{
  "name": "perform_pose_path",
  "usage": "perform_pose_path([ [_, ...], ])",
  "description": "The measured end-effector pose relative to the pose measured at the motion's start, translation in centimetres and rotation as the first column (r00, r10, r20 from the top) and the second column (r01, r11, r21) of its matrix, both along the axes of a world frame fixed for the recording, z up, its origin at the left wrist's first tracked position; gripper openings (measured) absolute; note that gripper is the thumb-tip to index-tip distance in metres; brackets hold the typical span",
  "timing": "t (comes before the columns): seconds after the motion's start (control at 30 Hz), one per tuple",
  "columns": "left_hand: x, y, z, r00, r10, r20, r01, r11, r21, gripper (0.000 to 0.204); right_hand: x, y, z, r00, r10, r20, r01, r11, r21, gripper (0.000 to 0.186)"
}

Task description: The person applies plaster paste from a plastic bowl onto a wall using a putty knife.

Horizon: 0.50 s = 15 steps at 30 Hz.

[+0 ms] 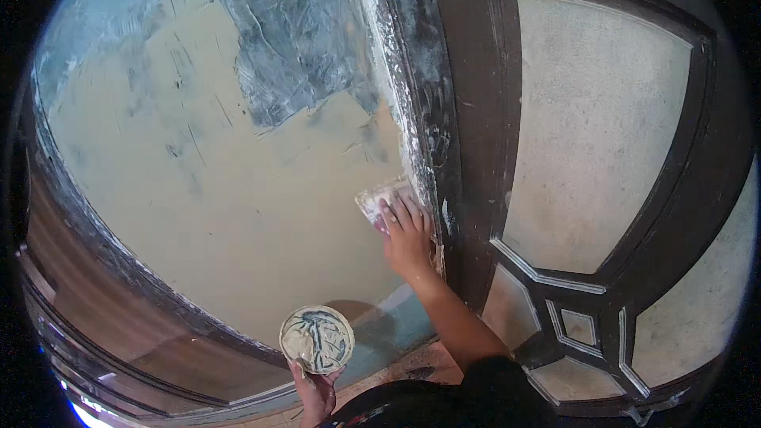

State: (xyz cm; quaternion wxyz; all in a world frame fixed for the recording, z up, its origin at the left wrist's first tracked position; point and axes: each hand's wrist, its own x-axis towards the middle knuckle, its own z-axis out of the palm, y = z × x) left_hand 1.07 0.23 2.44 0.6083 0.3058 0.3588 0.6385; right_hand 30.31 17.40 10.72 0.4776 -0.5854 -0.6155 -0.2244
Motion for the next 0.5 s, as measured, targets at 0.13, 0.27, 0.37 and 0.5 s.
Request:
perform_pose_path([
  [0.13,-0.6,0.4,-0.7,0.999,0.021,-0.026,-0.021,1.0,-0.016,0.061,-0.3,0.0,2.7,0.997,0.069,-0.035,-0.065,0.992,0.11,0.054],
  [0.27,-0.1,0.6,-0.5,0.999,-0.034,-0.012,0.034,0.999,-0.036,0.061,-0.8,2.2,5.4,0.998,-0.009,0.055,0.006,0.998,0.055,0.059],
  [0.37,-0.7,0.6,-0.8,0.999,-0.051,-0.018,0.05,0.999,-0.014,0.059,-2.0,2.7,0.3,0.999,-0.043,0.03,0.044,0.999,-0.032,0.057],
  [0.5,-1.2,0.2,-0.8,0.998,-0.057,0.004,0.057,0.998,-0.01,0.055,-2.1,-0.2,-3.7,1.0,0.011,-0.022,-0.015,0.985,-0.169,0.056],
])
